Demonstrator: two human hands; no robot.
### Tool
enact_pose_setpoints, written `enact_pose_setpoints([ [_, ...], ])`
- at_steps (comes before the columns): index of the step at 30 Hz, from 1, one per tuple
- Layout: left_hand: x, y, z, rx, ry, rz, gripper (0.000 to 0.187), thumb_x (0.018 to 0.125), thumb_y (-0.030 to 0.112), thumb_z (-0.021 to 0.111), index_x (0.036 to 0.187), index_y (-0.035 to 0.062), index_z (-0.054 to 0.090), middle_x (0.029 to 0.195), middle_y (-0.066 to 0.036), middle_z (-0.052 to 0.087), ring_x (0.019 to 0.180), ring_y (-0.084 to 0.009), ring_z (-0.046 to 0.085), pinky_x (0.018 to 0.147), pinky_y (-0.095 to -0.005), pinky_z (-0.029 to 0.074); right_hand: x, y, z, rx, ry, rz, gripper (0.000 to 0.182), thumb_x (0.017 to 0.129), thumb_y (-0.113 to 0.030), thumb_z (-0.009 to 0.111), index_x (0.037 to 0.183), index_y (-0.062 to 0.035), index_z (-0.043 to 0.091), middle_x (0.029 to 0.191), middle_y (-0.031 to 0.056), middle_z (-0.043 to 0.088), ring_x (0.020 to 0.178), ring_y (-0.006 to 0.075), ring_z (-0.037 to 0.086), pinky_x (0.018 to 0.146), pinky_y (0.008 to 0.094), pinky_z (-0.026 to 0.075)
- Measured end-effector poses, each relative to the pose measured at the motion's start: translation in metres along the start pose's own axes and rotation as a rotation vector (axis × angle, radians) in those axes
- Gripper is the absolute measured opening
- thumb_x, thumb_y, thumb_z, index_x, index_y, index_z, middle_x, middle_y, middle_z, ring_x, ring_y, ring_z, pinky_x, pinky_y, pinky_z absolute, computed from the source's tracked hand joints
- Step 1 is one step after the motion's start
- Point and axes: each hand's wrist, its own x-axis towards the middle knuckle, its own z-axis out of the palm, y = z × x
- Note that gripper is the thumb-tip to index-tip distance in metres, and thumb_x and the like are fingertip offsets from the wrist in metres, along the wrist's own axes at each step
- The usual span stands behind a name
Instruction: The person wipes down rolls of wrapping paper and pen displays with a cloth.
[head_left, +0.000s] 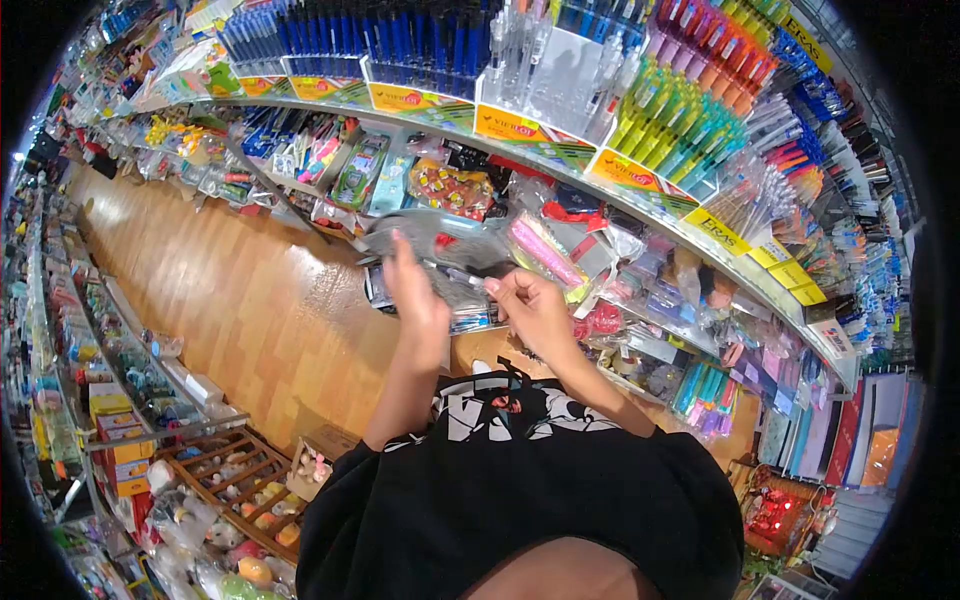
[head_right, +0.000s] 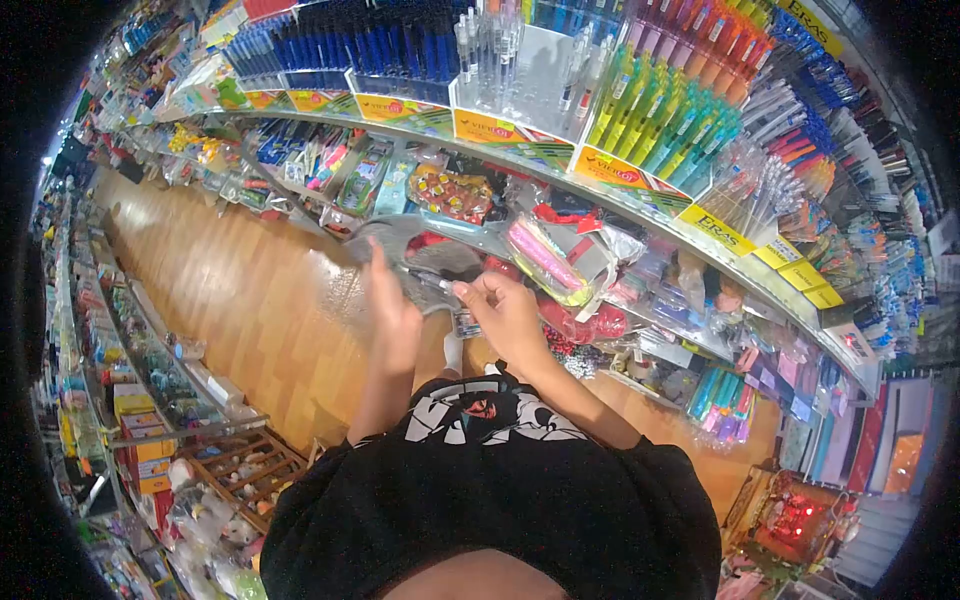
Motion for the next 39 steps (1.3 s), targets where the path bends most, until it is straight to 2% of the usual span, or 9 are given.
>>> enact_pose_setpoints([
  [5,0.068,0.075,-0.038,-0.187,0.203,0.154,0.042,0.086,0.034,0.046,0.107,-0.0019,0.044,0.100,-0.014,0.053,0.083,-0.0260,0.055,0.072,-0.0420,0.049,0.009,-0.048,-0.044,-0.131,0.213,-0.115,0.007,0.079,-0.004,0.056,0.084,0.0004,0.052,0.070,0.0069,0.058,0.060,0.0101,0.058,0.052,0.0197,0.046],
  [8,0.114,0.099,-0.102,-0.195,0.405,0.261,0.042,0.085,0.033,0.048,0.103,-0.0051,0.046,0.095,-0.016,0.054,0.079,-0.0269,0.056,0.068,-0.0410,0.050,0.017,-0.099,-0.087,-0.268,0.531,-0.510,0.012,0.079,-0.003,0.056,0.090,0.0018,0.054,0.076,0.0076,0.060,0.068,0.0116,0.058,0.062,0.0229,0.046],
  [9,0.118,0.103,-0.114,-0.210,0.480,0.293,0.043,0.085,0.033,0.049,0.102,-0.0060,0.047,0.094,-0.017,0.053,0.079,-0.0270,0.056,0.067,-0.0406,0.050,0.016,-0.127,-0.095,-0.436,0.666,-0.480,0.014,0.080,-0.002,0.055,0.092,0.0029,0.055,0.081,0.0098,0.061,0.073,0.0122,0.059,0.063,0.0230,0.047],
  [11,0.125,0.097,-0.144,-0.161,0.536,0.317,0.040,0.085,0.030,0.048,0.103,-0.0050,0.047,0.095,-0.016,0.054,0.078,-0.0266,0.055,0.067,-0.0410,0.050,0.029,-0.163,-0.107,-0.492,0.745,-0.753,0.016,0.079,-0.004,0.056,0.093,0.0031,0.057,0.082,0.0080,0.062,0.075,0.0113,0.059,0.067,0.0221,0.047],
  [17,0.139,0.060,-0.182,-0.196,0.569,0.118,0.040,0.088,0.036,0.038,0.109,0.0024,0.045,0.106,-0.014,0.050,0.095,-0.0290,0.051,0.081,-0.0457,0.045,0.097,-0.228,-0.117,-0.955,0.601,-0.784,0.014,0.077,-0.004,0.054,0.089,0.0029,0.059,0.076,0.0081,0.062,0.067,0.0092,0.058,0.062,0.0214,0.045],
  [19,0.145,0.057,-0.176,-0.184,0.584,0.116,0.040,0.088,0.034,0.039,0.108,0.0005,0.044,0.104,-0.015,0.051,0.094,-0.0289,0.052,0.080,-0.0450,0.046,0.114,-0.236,-0.115,-1.145,0.459,-0.613,0.016,0.078,-0.006,0.055,0.091,0.0027,0.058,0.080,0.0067,0.061,0.071,0.0087,0.056,0.065,0.0197,0.043],
  [20,0.152,0.056,-0.175,-0.170,0.586,0.135,0.039,0.088,0.033,0.041,0.108,-0.0005,0.044,0.104,-0.015,0.051,0.092,-0.0293,0.053,0.078,-0.0449,0.047,0.123,-0.236,-0.114,-1.129,0.411,-0.656,0.017,0.076,-0.009,0.055,0.089,0.0015,0.057,0.070,0.0113,0.059,0.057,0.0156,0.056,0.054,0.0251,0.043],
  [25,0.160,0.076,-0.141,-0.110,0.606,0.208,0.043,0.086,0.029,0.045,0.113,-0.0041,0.040,0.108,-0.018,0.049,0.089,-0.0298,0.054,0.073,-0.0433,0.049,0.148,-0.235,-0.116,-1.261,0.309,-0.664,0.017,0.076,-0.010,0.055,0.088,0.0022,0.056,0.068,0.0120,0.059,0.055,0.0156,0.055,0.053,0.0262,0.043],
  [39,0.176,0.064,-0.136,-0.062,0.599,0.189,0.043,0.085,0.030,0.047,0.109,-0.0066,0.042,0.105,-0.018,0.050,0.084,-0.0284,0.055,0.070,-0.0414,0.050,0.181,-0.222,-0.112,-1.467,0.179,-0.633,0.015,0.070,-0.012,0.059,0.076,0.0009,0.060,0.076,0.0153,0.060,0.071,0.0303,0.057,0.066,0.0362,0.044],
])
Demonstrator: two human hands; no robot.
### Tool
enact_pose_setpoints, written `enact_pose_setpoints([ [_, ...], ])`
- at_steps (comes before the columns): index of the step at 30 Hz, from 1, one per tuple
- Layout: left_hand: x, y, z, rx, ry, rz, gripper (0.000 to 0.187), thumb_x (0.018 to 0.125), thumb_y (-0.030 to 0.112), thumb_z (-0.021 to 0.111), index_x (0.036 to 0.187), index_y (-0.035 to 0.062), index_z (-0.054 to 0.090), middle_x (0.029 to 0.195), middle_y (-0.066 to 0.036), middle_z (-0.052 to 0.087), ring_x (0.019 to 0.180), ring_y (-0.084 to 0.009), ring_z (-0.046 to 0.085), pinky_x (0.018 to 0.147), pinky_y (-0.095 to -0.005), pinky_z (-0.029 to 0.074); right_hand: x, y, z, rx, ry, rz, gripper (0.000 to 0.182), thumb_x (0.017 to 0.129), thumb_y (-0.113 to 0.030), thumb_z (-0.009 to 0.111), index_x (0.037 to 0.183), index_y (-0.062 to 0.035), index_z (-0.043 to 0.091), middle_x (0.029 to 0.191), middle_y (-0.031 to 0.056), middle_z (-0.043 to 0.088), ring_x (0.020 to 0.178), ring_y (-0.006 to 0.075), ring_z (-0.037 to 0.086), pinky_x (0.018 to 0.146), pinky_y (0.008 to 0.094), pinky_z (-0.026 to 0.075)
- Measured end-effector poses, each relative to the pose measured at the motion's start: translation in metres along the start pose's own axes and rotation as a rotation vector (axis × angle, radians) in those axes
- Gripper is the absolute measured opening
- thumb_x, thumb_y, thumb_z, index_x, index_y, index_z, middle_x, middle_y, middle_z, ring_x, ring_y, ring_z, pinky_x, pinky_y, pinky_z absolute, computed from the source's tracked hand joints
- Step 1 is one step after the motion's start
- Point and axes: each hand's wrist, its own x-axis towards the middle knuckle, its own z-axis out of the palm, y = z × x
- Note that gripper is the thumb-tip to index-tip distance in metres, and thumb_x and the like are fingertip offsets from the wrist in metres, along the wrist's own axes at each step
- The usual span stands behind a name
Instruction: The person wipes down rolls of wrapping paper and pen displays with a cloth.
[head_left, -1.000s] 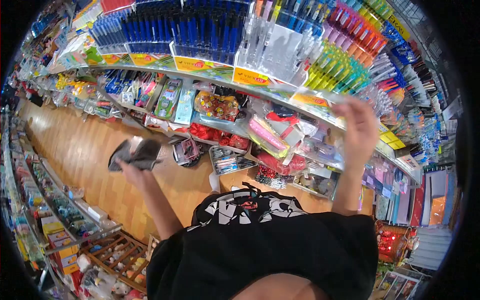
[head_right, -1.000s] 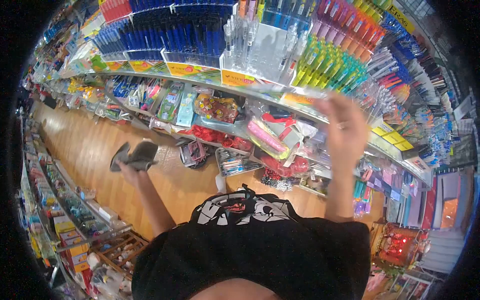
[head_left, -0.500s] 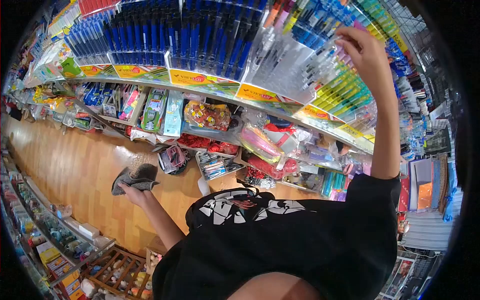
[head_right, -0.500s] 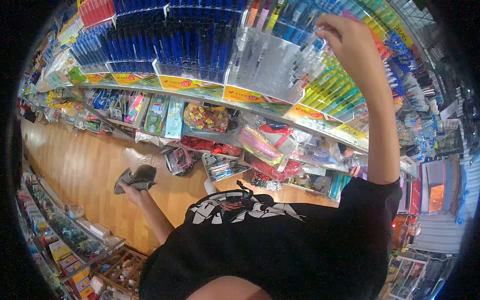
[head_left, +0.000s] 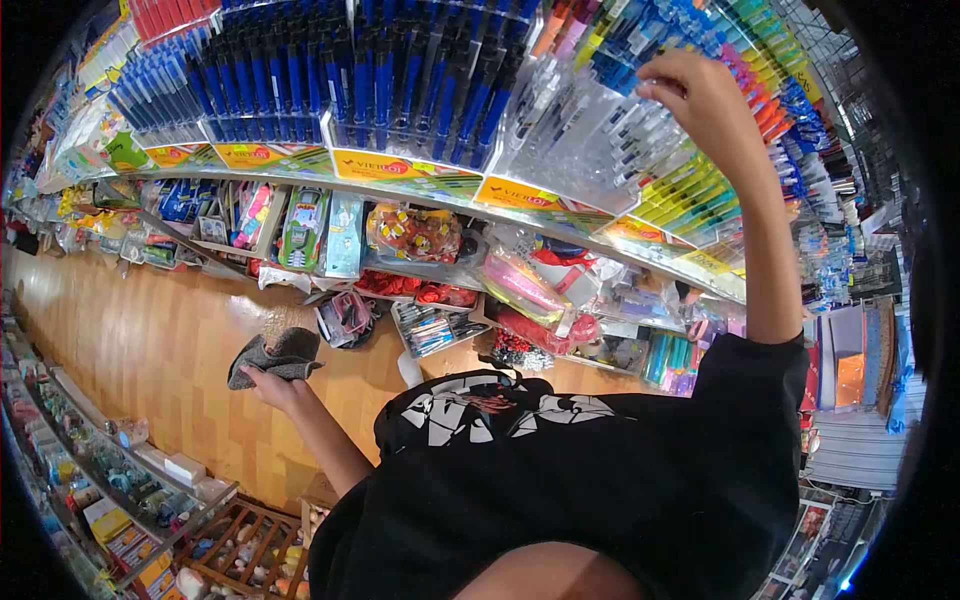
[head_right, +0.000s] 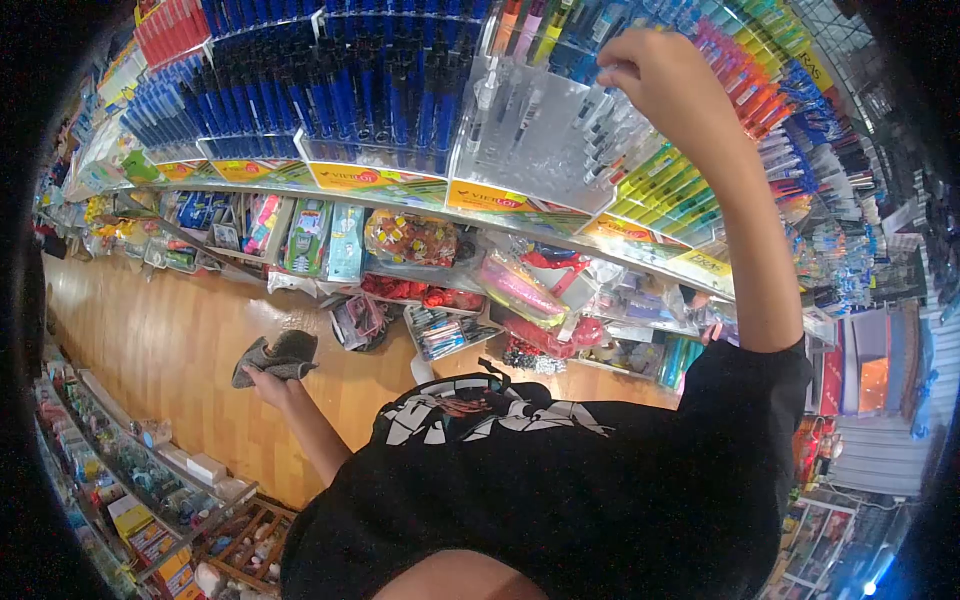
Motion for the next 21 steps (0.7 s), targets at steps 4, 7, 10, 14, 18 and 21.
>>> enact_pose_setpoints([
  [4,0.005,0.000,0.000,0.012,0.010,0.005,0.042,0.086,0.029,0.047,0.109,-0.0062,0.042,0.104,-0.018,0.050,0.085,-0.0281,0.055,0.070,-0.0413,0.050,0.004,0.006,0.001,-0.083,-0.048,-0.033,0.014,0.068,-0.012,0.061,0.073,0.0011,0.061,0.072,0.0152,0.059,0.068,0.0297,0.057,0.064,0.0358,0.044],
  [7,0.012,-0.003,-0.004,-0.002,-0.010,0.012,0.043,0.086,0.029,0.047,0.109,-0.0060,0.042,0.104,-0.017,0.051,0.085,-0.0278,0.056,0.070,-0.0410,0.050,0.008,0.008,0.003,0.013,-0.169,0.020,0.014,0.066,-0.012,0.063,0.070,0.0013,0.061,0.068,0.0152,0.059,0.064,0.0292,0.057,0.061,0.0351,0.044],
  [10,0.015,-0.005,-0.003,0.014,0.000,0.014,0.042,0.086,0.028,0.047,0.110,-0.0057,0.041,0.104,-0.017,0.051,0.085,-0.0275,0.056,0.070,-0.0406,0.050,0.010,0.009,0.005,-0.016,-0.187,0.042,0.015,0.066,-0.013,0.064,0.068,0.0017,0.060,0.063,0.0154,0.058,0.059,0.0289,0.057,0.059,0.0343,0.044],
  [14,0.013,-0.006,0.002,0.012,-0.020,-0.035,0.045,0.086,0.032,0.046,0.110,-0.0051,0.041,0.107,-0.017,0.050,0.090,-0.0288,0.054,0.074,-0.0420,0.049,0.011,-0.001,-0.005,-0.078,-0.229,0.046,0.019,0.066,-0.012,0.064,0.079,0.0010,0.058,0.067,0.0131,0.056,0.065,0.0260,0.055,0.059,0.0328,0.042],
  [18,0.031,-0.019,-0.009,-0.164,-0.291,-0.293,0.038,0.084,0.023,0.042,0.110,-0.0034,0.042,0.111,-0.016,0.048,0.100,-0.0308,0.049,0.085,-0.0453,0.041,0.020,-0.006,-0.001,0.049,-0.010,-0.244,0.028,0.069,-0.007,0.061,0.095,-0.0014,0.055,0.067,0.0117,0.053,0.069,0.0243,0.053,0.061,0.0319,0.041],
  [21,0.021,-0.015,-0.001,-0.203,-0.557,-0.465,0.037,0.079,0.015,0.042,0.111,-0.0027,0.042,0.111,-0.015,0.049,0.105,-0.0304,0.045,0.091,-0.0450,0.035,0.031,-0.010,0.016,-0.015,-0.047,-0.275,0.028,0.071,-0.005,0.059,0.098,-0.0031,0.055,0.068,0.0115,0.054,0.066,0.0256,0.054,0.060,0.0325,0.042],
])
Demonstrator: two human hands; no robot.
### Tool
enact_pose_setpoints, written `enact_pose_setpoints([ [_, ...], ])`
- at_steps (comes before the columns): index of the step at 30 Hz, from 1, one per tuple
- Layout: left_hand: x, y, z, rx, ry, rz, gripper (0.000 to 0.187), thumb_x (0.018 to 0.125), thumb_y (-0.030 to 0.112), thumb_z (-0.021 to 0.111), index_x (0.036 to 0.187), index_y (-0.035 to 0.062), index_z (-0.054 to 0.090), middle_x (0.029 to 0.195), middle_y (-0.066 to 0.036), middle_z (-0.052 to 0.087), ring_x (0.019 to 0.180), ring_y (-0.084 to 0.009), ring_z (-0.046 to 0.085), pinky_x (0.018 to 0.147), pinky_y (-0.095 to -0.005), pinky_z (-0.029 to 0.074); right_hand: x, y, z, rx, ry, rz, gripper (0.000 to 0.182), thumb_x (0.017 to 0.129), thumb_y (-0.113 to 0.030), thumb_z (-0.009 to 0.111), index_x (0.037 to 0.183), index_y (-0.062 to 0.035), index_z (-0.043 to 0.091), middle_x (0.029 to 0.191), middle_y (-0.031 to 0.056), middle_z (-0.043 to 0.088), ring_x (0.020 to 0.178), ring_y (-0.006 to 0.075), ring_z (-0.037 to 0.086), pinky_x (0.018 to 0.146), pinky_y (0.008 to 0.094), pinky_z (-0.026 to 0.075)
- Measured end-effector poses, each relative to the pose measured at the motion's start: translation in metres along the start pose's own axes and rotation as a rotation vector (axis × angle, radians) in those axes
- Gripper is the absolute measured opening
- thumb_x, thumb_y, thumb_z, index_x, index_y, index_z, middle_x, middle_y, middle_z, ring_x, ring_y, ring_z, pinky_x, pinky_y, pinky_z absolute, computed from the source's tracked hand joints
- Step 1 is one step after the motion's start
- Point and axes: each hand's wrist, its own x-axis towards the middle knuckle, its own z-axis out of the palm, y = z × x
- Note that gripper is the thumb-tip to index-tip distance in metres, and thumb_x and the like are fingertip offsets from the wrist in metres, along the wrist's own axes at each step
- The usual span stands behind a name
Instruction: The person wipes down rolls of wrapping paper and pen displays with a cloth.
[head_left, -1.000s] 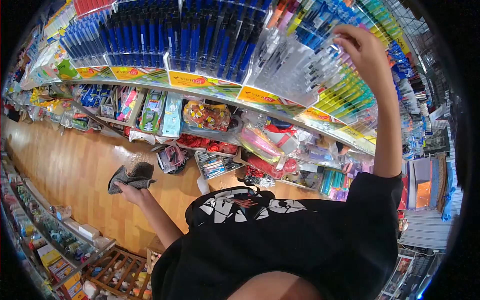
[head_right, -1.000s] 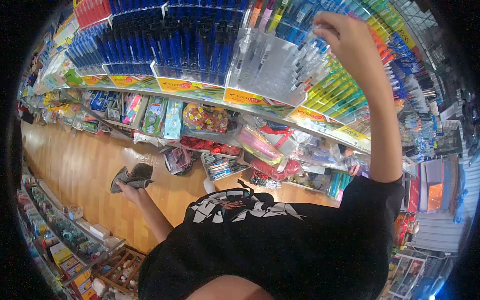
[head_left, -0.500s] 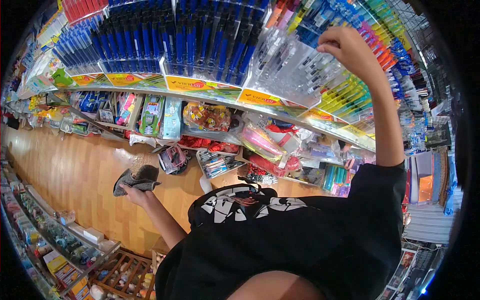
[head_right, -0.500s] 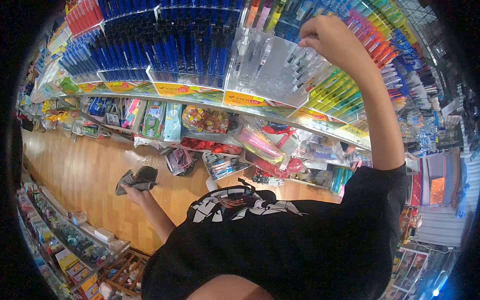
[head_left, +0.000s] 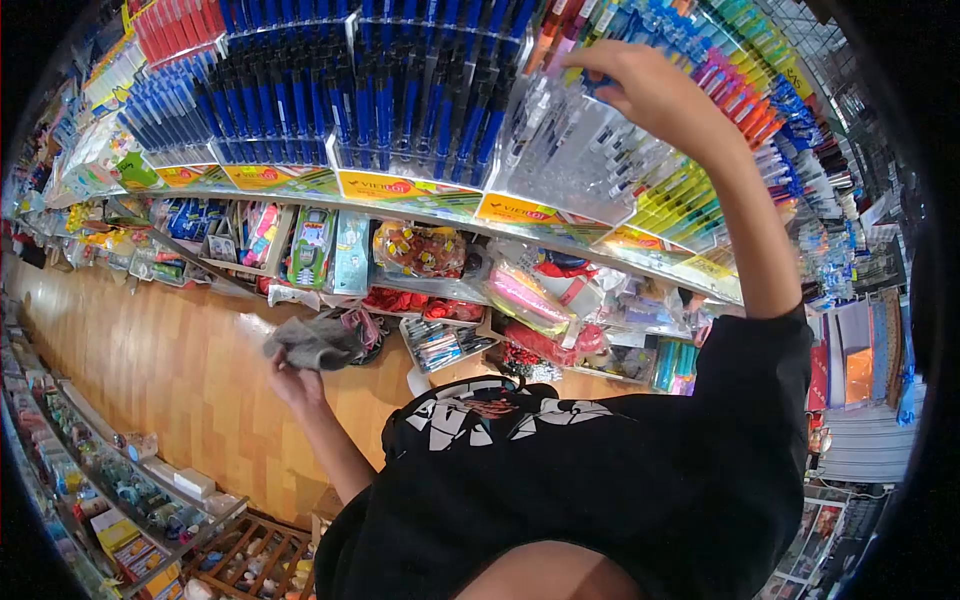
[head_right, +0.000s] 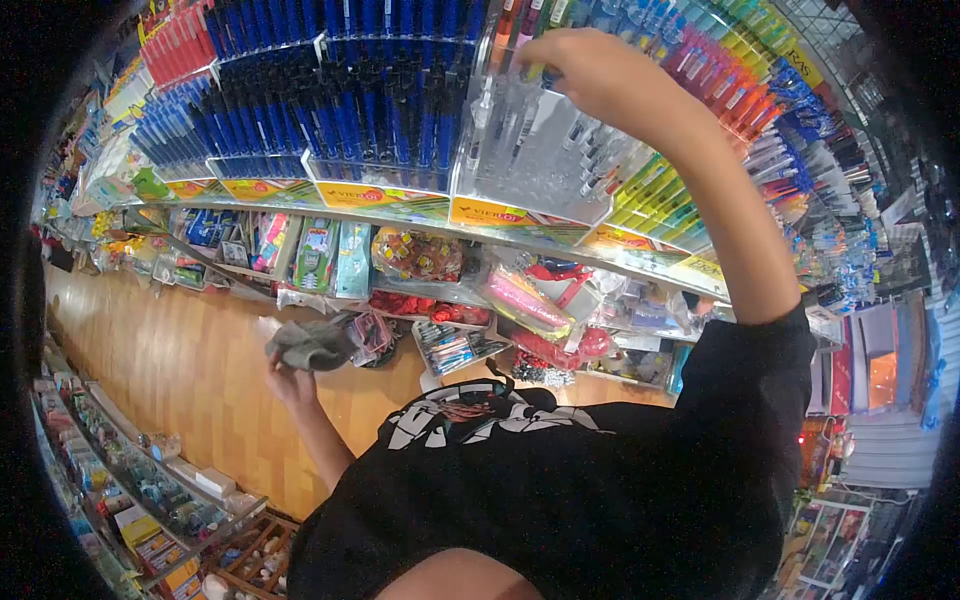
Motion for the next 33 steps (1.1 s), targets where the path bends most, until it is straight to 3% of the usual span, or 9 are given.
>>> enact_pose_setpoints([
  [9,-0.038,-0.037,0.048,0.184,-0.422,-0.217,0.032,0.085,0.016,0.040,0.114,0.0026,0.040,0.112,-0.009,0.049,0.106,-0.0238,0.045,0.092,-0.0410,0.033,0.008,0.009,-0.013,0.208,-0.195,0.169,0.012,0.075,-0.011,0.057,0.082,-0.0013,0.058,0.063,0.0066,0.055,0.053,0.0135,0.051,0.052,0.0264,0.042],
  [12,-0.055,-0.051,0.081,0.264,-0.335,-0.191,0.034,0.085,0.014,0.040,0.118,0.0052,0.036,0.116,-0.008,0.046,0.106,-0.0232,0.045,0.092,-0.0412,0.033,0.002,0.019,-0.054,0.259,0.056,0.244,0.013,0.079,-0.014,0.057,0.079,-0.0007,0.059,0.062,0.0005,0.053,0.053,0.0063,0.047,0.049,0.0201,0.039],
  [13,-0.058,-0.056,0.085,0.316,-0.306,-0.194,0.035,0.086,0.014,0.041,0.119,0.0062,0.034,0.117,-0.007,0.045,0.107,-0.0231,0.044,0.092,-0.0415,0.033,0.005,-0.018,-0.094,0.237,0.052,0.471,0.009,0.075,-0.010,0.056,0.073,-0.0026,0.062,0.060,0.0061,0.056,0.045,0.0079,0.045,0.043,0.0174,0.037],
  [16,-0.087,-0.061,0.116,0.248,-0.346,-0.287,0.037,0.087,0.021,0.042,0.121,0.0069,0.033,0.117,-0.007,0.044,0.107,-0.0244,0.044,0.093,-0.0429,0.033,-0.025,-0.035,-0.121,0.125,0.481,0.286,0.013,0.076,-0.010,0.055,0.073,0.0003,0.062,0.060,0.0052,0.056,0.046,0.0131,0.047,0.045,0.0239,0.039],
  [20,-0.110,-0.080,0.148,0.088,-0.534,-0.410,0.044,0.089,0.036,0.035,0.125,0.0112,0.030,0.122,-0.007,0.040,0.112,-0.0245,0.040,0.095,-0.0420,0.031,-0.065,-0.080,-0.071,0.554,0.721,0.441,0.014,0.076,-0.015,0.061,0.072,-0.0012,0.060,0.060,-0.0009,0.052,0.052,0.0049,0.048,0.048,0.0201,0.037],
  [21,-0.119,-0.084,0.158,0.067,-0.595,-0.424,0.046,0.089,0.040,0.032,0.125,0.0125,0.030,0.124,-0.007,0.038,0.113,-0.0243,0.038,0.095,-0.0417,0.030,-0.074,-0.104,-0.041,0.773,0.762,0.458,0.012,0.075,-0.011,0.062,0.070,-0.0006,0.059,0.061,0.0008,0.054,0.051,0.0060,0.047,0.047,0.0193,0.036],
  [23,-0.133,-0.093,0.172,-0.081,-0.607,-0.437,0.047,0.089,0.042,0.028,0.126,0.0132,0.031,0.125,-0.007,0.038,0.114,-0.0235,0.038,0.097,-0.0404,0.029,-0.089,-0.132,0.016,0.488,0.751,0.244,0.006,0.071,-0.003,0.063,0.068,0.0000,0.059,0.061,0.0055,0.056,0.052,0.0095,0.049,0.048,0.0211,0.038],
  [27,-0.155,-0.108,0.172,-0.327,-0.791,-0.586,0.040,0.088,0.026,0.036,0.125,0.0126,0.030,0.122,-0.004,0.041,0.110,-0.0200,0.042,0.096,-0.0380,0.030,-0.113,-0.178,0.075,0.750,0.528,0.352,0.009,0.071,0.003,0.060,0.079,0.0024,0.056,0.068,0.0127,0.054,0.059,0.0232,0.054,0.052,0.0280,0.042],
  [33,-0.172,-0.128,0.152,0.051,-0.545,-0.373,0.028,0.081,0.002,0.048,0.108,0.0072,0.043,0.102,-0.005,0.052,0.097,-0.0154,0.050,0.085,-0.0308,0.039,-0.147,-0.198,0.095,0.539,0.407,0.218,0.022,0.058,0.008,0.057,0.078,0.0009,0.051,0.076,0.0133,0.051,0.062,0.0298,0.054,0.053,0.0343,0.044],
])
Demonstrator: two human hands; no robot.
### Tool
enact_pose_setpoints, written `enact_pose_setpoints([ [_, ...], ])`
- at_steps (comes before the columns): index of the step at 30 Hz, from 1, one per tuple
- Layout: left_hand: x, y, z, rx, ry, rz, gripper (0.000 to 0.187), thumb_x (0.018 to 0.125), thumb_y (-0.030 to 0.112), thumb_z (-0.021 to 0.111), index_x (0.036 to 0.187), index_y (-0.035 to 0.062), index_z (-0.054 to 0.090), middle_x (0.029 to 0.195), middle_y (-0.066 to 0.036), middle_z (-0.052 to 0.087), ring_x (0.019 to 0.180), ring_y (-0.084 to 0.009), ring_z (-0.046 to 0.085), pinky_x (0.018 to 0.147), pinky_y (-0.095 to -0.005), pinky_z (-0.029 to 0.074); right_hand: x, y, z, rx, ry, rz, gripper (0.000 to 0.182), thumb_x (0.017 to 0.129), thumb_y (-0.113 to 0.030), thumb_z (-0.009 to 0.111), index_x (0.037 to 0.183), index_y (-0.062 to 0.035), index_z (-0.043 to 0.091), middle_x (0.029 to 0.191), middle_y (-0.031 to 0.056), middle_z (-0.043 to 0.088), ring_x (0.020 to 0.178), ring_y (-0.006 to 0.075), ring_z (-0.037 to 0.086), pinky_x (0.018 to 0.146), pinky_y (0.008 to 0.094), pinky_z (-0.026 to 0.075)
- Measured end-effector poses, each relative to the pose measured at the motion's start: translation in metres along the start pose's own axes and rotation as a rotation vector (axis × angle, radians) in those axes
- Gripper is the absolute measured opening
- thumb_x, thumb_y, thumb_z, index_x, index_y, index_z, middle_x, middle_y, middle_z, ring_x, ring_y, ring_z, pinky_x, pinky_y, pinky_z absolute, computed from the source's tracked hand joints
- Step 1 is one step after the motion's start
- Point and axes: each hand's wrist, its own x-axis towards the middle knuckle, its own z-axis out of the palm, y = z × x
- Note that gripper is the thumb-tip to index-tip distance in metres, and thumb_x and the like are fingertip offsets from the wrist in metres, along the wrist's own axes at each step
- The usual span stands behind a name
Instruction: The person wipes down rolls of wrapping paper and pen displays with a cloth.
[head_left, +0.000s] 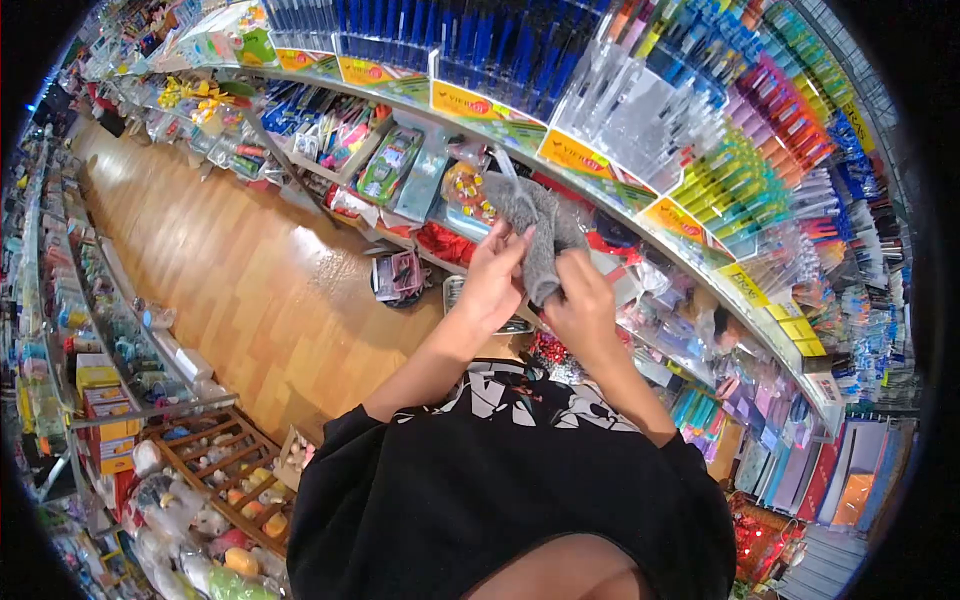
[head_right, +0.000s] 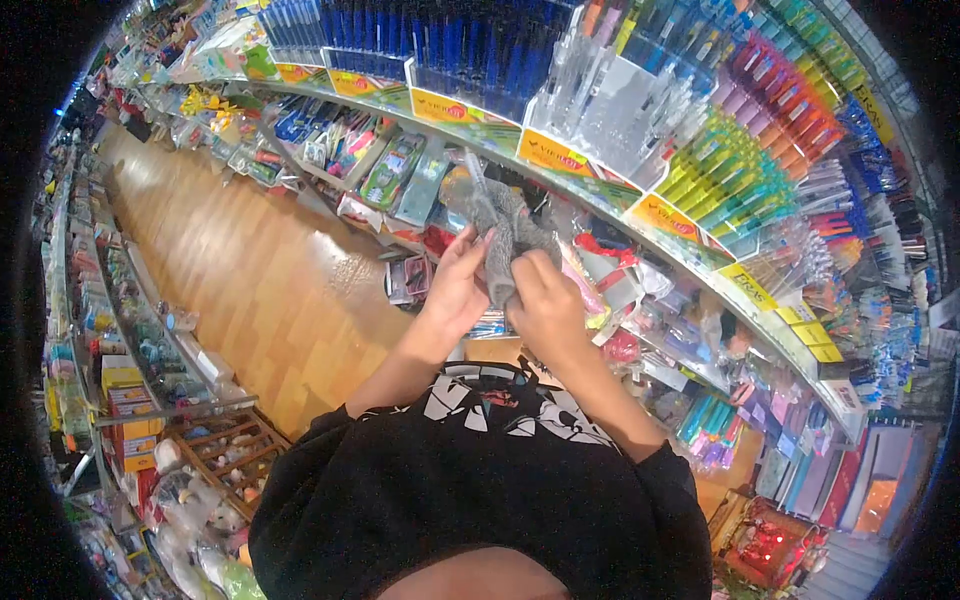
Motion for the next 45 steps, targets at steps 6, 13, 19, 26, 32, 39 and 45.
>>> enact_pose_setpoints([
  [6,0.002,0.015,-0.013,0.116,0.240,0.267,0.020,0.084,0.009,0.047,0.103,0.0016,0.046,0.095,-0.009,0.056,0.087,-0.0179,0.055,0.078,-0.0325,0.045,-0.023,-0.010,0.015,0.151,0.053,-0.031,0.013,0.064,0.004,0.059,0.075,-0.0002,0.052,0.069,0.0106,0.049,0.058,0.0253,0.053,0.050,0.0328,0.044],
  [13,0.006,0.080,-0.031,0.198,0.306,0.585,0.025,0.085,0.006,0.044,0.110,0.0041,0.041,0.106,-0.008,0.052,0.094,-0.0193,0.052,0.081,-0.0355,0.045,-0.022,-0.016,-0.008,0.368,0.062,0.323,0.012,0.075,-0.001,0.058,0.086,0.0005,0.056,0.072,0.0104,0.055,0.060,0.0177,0.056,0.051,0.0267,0.043],
  [19,-0.003,0.037,0.006,0.035,0.106,0.213,0.031,0.086,0.006,0.040,0.116,0.0025,0.038,0.111,-0.010,0.051,0.102,-0.0201,0.049,0.089,-0.0365,0.039,0.006,-0.026,-0.003,0.346,0.021,0.277,0.024,0.074,-0.004,0.060,0.098,-0.0016,0.055,0.070,0.0100,0.052,0.059,0.0179,0.054,0.052,0.0275,0.043],
  [26,0.012,0.047,-0.002,0.016,0.050,0.145,0.025,0.086,0.010,0.043,0.110,0.0018,0.043,0.107,-0.009,0.053,0.098,-0.0187,0.052,0.086,-0.0341,0.040,0.017,-0.012,0.014,0.071,0.065,0.105,0.031,0.069,-0.003,0.061,0.099,-0.0043,0.056,0.068,0.0106,0.052,0.059,0.0233,0.054,0.053,0.0319,0.043],
  [32,0.035,0.060,-0.003,0.132,0.226,0.274,0.026,0.085,0.010,0.045,0.109,0.0002,0.045,0.105,-0.009,0.054,0.096,-0.0199,0.053,0.086,-0.0345,0.041,0.027,-0.007,0.020,0.121,0.018,0.126,0.031,0.070,-0.003,0.060,0.100,-0.0048,0.057,0.064,0.0099,0.052,0.054,0.0235,0.054,0.047,0.0328,0.043],
  [39,0.055,0.082,-0.010,0.008,0.242,0.073,0.022,0.084,0.008,0.045,0.103,-0.0017,0.049,0.103,-0.009,0.055,0.096,-0.0197,0.052,0.088,-0.0348,0.040,0.045,-0.005,0.004,0.067,-0.124,0.153,0.033,0.069,0.004,0.059,0.102,-0.0039,0.057,0.062,0.0097,0.051,0.054,0.0214,0.051,0.051,0.0299,0.042],
  [45,0.073,0.126,-0.049,0.086,0.640,0.387,0.016,0.080,0.011,0.057,0.092,0.0015,0.054,0.064,0.002,0.045,0.050,-0.0052,0.039,0.044,-0.0163,0.032,0.067,-0.010,-0.034,0.027,-0.162,0.168,0.030,0.068,0.003,0.058,0.098,-0.0050,0.059,0.067,0.0094,0.054,0.055,0.0202,0.053,0.050,0.0282,0.043],
])
